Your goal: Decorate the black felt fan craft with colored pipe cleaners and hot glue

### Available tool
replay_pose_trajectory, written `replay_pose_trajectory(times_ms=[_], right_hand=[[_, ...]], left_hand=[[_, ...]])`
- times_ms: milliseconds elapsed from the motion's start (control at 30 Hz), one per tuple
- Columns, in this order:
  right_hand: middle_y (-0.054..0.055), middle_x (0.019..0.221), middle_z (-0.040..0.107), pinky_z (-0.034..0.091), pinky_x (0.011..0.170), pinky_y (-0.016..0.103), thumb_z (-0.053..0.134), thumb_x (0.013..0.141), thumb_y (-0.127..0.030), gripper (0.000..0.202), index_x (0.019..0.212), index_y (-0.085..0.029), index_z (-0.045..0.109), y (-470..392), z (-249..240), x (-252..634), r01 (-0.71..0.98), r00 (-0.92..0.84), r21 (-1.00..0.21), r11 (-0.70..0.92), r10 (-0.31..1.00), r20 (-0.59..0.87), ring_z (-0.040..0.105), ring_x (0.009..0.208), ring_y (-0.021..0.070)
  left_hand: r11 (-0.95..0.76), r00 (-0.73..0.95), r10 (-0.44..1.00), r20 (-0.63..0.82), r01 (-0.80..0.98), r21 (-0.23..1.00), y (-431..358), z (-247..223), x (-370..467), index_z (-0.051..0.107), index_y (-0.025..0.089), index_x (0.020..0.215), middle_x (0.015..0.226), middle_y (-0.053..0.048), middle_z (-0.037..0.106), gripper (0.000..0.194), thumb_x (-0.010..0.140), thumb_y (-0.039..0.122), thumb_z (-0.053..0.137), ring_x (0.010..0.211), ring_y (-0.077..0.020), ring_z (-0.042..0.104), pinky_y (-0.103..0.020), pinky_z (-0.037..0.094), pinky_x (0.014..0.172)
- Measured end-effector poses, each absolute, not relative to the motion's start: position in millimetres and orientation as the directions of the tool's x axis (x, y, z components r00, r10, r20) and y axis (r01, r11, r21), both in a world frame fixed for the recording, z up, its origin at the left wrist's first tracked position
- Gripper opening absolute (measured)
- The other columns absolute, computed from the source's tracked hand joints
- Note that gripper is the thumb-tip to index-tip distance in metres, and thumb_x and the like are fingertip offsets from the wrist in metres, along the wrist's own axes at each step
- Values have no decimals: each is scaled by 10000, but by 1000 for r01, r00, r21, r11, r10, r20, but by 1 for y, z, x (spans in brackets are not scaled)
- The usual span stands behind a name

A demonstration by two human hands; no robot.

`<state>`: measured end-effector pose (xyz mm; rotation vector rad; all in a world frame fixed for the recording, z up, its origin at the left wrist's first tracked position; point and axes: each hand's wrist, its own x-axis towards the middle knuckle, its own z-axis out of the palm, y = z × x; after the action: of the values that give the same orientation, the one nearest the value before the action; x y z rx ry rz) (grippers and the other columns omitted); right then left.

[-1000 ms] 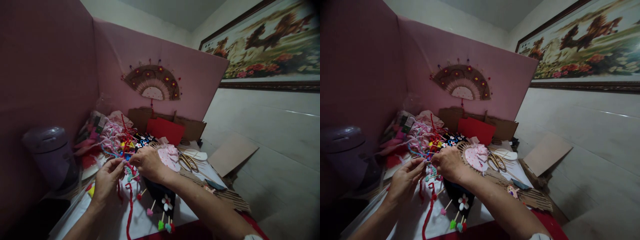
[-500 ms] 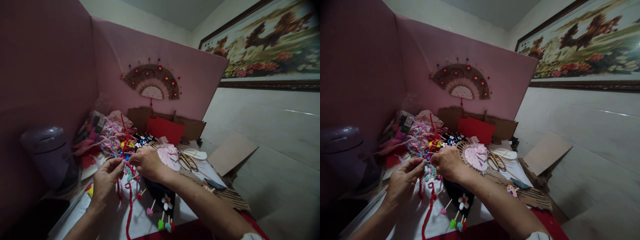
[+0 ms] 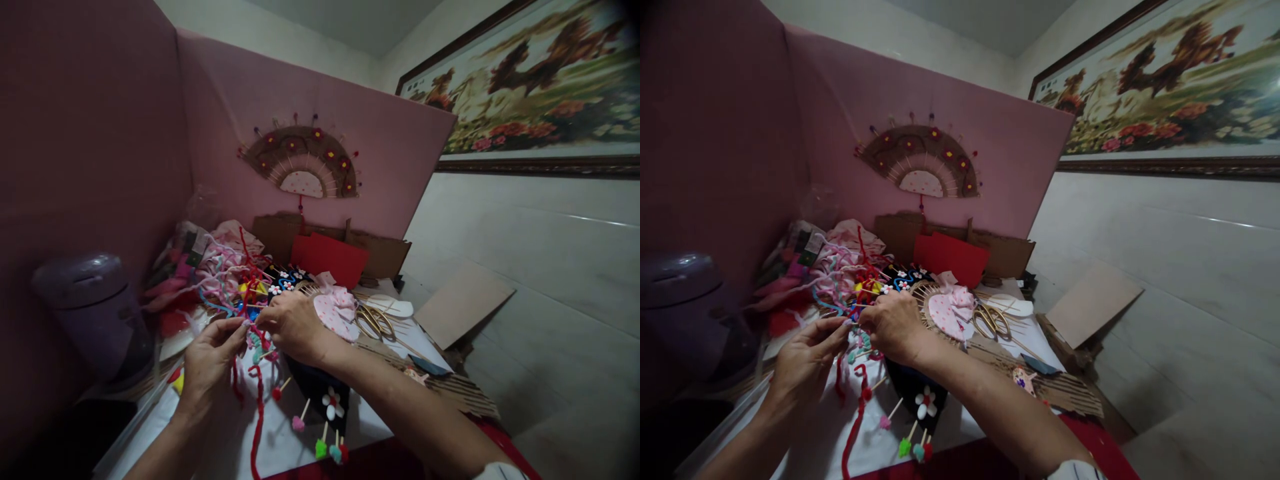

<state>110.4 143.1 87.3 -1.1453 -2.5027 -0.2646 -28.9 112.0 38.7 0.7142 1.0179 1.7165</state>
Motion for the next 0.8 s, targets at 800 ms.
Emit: replay_pose_trajectory(times_ms=[800], right_hand=[[20,743,659,292,629,288,608,819,-263,108,815,-271,716,142,87,108,738,-636,73,671,655,409,543,736,163]], left_hand=[[-189,-399,917,-11,-457,869,111,35,-24,669,128,647,511,29,590,339,391,240,860,462,-77,489,-184,362,441]])
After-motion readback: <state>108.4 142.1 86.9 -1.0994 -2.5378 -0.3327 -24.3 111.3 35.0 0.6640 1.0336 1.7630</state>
